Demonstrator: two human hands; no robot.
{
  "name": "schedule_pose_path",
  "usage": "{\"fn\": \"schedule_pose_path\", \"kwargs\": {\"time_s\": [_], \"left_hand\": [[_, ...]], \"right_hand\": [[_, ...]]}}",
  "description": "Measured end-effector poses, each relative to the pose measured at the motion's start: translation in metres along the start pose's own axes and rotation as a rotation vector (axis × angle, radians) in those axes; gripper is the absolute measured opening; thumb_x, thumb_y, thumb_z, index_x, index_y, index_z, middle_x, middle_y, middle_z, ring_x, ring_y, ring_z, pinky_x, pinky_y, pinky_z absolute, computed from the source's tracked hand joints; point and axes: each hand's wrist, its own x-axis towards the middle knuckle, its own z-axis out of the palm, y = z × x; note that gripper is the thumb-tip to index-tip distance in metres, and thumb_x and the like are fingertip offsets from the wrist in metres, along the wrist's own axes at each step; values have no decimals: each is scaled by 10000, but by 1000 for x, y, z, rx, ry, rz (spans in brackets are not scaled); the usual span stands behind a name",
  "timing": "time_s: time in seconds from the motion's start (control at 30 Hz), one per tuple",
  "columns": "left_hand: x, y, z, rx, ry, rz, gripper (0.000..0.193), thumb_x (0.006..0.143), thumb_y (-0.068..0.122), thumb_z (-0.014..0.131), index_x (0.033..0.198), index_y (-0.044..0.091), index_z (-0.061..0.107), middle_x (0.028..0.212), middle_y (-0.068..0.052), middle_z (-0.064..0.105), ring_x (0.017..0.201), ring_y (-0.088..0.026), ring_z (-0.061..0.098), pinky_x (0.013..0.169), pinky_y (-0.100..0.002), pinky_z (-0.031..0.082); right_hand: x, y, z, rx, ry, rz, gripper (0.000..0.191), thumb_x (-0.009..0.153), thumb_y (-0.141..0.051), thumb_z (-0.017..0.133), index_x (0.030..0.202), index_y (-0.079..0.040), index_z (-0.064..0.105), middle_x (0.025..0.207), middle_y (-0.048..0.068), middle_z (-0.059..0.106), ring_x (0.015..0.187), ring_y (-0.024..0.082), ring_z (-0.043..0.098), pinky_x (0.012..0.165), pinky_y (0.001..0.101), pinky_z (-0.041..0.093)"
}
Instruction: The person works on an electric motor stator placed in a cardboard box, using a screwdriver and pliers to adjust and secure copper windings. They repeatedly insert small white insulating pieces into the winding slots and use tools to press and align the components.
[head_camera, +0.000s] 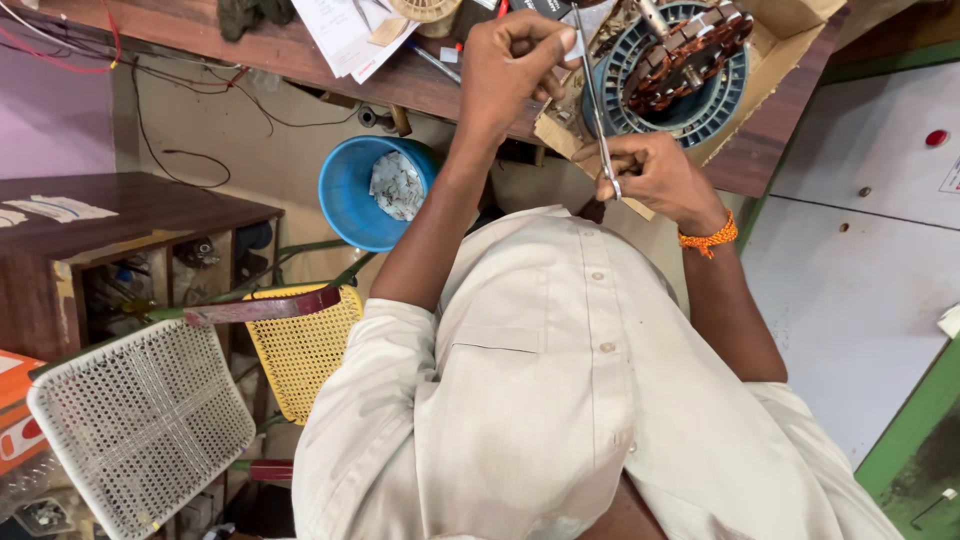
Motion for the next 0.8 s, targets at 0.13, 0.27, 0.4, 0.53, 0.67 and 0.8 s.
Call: {"fn": "schedule_pose_path", "kwargs": {"time_s": [0.13,0.27,0.4,0.53,0.67,0.8], "left_hand": [[1,-1,0,39,6,46,174,973,181,740,952,14,785,772,-65,802,566,-84,736,486,-216,558],[0,-2,-2,-4,10,-6,177,955,180,745,949,7,779,784,-79,806,545,-92,727,466,-219,533],[0,-7,-2,-87,30,-66,190,965,178,747,967,-12,763,833,-121,800,562,-123,719,469,-230,517],[1,-11,5,-389,75,-123,230,987,204,696,1081,3,637,978,-192,802,646,-193,765,458,-266,527],[-14,-13,8,-645,-28,-305,302,1017,251,618,1234,95,478,1149,-248,736,684,-250,775,402,-230,430],[-39,-15,9,-751,-202,-335,290,1096,260,646,1275,94,490,1053,-42,631,778,-119,610,498,-203,411]], "right_hand": [[-1,4,2,26,21,-5,458,784,-110,851,1223,-30,745,747,-39,624,670,28,485,573,217,374],[-2,14,3,22,66,9,370,803,-104,846,1150,-10,756,716,-34,609,643,28,477,547,229,363],[-2,26,5,80,64,48,292,829,-127,827,1082,5,762,713,-21,654,626,32,546,544,221,406],[0,29,7,-119,162,-45,286,830,-153,801,1064,12,787,781,8,704,683,50,591,595,215,471],[2,28,10,-5,227,-35,369,832,-209,816,1134,-1,775,823,6,710,719,62,603,621,225,495],[5,33,11,-12,243,-37,431,807,-230,835,1161,3,761,814,3,719,708,66,613,621,232,502]]}}
